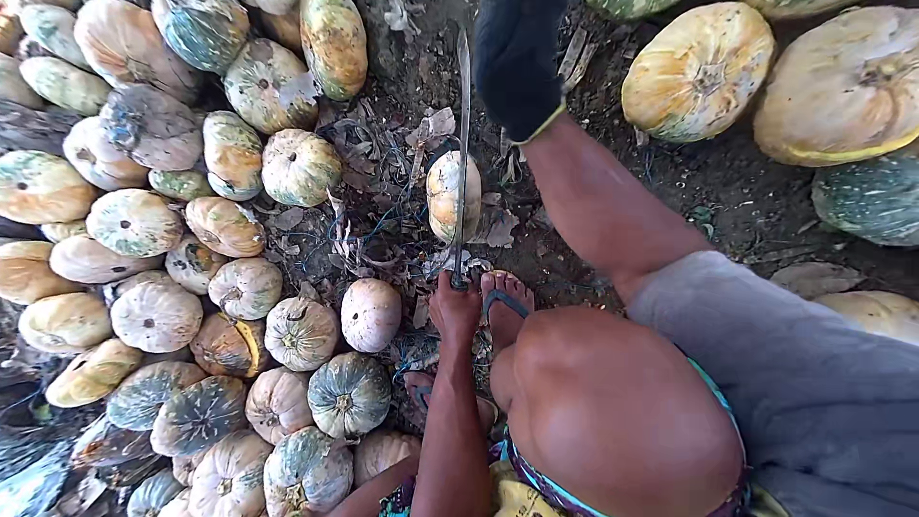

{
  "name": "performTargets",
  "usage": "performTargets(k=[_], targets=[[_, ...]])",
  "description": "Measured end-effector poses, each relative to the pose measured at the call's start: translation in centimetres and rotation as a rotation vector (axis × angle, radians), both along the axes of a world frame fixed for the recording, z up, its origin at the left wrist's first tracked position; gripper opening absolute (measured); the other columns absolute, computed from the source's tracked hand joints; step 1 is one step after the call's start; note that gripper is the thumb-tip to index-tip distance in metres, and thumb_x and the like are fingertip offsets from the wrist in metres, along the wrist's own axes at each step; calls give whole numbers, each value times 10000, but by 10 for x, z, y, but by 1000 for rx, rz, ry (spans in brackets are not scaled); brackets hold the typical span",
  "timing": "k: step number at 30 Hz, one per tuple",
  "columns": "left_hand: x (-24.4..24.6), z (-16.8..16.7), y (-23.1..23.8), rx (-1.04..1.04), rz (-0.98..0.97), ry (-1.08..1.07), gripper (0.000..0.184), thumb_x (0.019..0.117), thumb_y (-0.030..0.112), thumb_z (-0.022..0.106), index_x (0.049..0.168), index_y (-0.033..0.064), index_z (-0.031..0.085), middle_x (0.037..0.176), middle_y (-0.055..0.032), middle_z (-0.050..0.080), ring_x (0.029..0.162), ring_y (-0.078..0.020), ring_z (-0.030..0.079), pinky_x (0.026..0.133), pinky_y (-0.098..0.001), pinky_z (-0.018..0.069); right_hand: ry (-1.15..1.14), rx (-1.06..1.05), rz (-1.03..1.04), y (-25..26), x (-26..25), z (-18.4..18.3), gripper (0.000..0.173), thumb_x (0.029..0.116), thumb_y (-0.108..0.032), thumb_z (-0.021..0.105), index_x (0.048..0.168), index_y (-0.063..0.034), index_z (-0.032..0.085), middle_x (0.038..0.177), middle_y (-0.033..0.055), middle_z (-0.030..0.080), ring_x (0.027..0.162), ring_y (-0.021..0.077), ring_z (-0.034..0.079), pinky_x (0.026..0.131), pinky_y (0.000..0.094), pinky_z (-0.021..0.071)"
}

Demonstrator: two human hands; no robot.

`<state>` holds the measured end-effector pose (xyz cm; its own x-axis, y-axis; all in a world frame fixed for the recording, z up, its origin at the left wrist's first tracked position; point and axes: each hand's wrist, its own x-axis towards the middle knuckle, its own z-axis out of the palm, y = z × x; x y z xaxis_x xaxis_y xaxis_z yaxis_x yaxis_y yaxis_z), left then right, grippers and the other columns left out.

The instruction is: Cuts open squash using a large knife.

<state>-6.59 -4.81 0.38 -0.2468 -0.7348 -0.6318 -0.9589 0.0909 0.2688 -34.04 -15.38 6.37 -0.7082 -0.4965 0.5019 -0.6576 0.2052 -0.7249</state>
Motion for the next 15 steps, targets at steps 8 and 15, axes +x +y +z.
performTargets(k=[8,15], targets=[[6,-5,-5,102,24,-28,342,909,252,693,1221,114,680,939,-132,745,903,-327,731,802,-564,567,-109,195,125,-22,3,-67,508,1052,-284,442,1474,-16,530,1587,236,408,1500,366,364,1240,493,304],[5,-26,-45,-149,-96,203,345,871,213,717,1146,4,720,835,-183,736,784,-364,734,731,-583,570,-777,164,37,37,44,-91,524,1128,-271,234,1399,27,568,1425,211,578,1360,229,534,1172,381,404]])
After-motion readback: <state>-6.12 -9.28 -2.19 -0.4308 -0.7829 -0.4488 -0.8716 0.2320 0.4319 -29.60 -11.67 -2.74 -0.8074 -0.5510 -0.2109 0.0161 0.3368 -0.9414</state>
